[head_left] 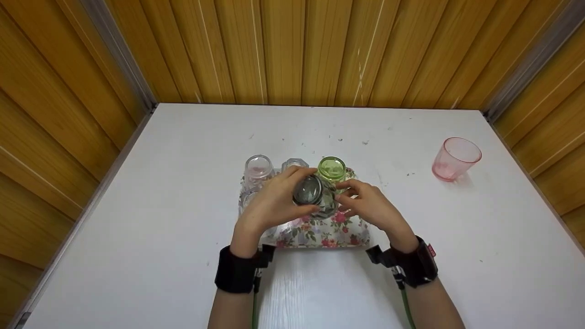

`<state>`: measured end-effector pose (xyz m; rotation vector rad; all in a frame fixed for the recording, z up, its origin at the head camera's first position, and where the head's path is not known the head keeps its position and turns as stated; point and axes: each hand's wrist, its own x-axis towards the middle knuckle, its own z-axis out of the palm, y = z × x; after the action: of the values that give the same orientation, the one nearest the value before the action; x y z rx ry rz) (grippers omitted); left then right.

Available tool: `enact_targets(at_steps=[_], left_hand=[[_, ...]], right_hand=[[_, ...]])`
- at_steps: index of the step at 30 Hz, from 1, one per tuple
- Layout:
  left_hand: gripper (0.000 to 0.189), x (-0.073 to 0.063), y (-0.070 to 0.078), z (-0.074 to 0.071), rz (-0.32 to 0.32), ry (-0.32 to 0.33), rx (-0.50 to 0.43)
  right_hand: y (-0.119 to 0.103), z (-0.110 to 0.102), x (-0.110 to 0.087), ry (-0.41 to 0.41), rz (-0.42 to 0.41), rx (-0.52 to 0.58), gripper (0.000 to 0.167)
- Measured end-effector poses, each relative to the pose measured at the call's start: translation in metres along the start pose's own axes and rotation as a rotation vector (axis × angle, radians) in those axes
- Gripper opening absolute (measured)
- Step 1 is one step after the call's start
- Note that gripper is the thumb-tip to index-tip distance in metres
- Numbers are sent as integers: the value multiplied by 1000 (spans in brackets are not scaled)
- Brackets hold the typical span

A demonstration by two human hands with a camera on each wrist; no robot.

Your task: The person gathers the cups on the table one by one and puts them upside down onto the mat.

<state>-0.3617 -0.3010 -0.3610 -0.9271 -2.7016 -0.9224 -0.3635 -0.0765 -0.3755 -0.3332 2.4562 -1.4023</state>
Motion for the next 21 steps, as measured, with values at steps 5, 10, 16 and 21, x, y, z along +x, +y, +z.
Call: enact_targets(at_steps=[5,10,16,21], left_hand=[[69,0,0,1,9,6,-13],[70,0,0,0,14,1,-6],[69,0,0,0,14,3,4],[68,0,0,0,10,4,5]], right_hand=[[-1,1,0,-5,9,-4,41],[-1,0,0,-12,2,-11,40],[0,1,0,-14,3,-5,39],[0,3,1,-10,6,3,37]])
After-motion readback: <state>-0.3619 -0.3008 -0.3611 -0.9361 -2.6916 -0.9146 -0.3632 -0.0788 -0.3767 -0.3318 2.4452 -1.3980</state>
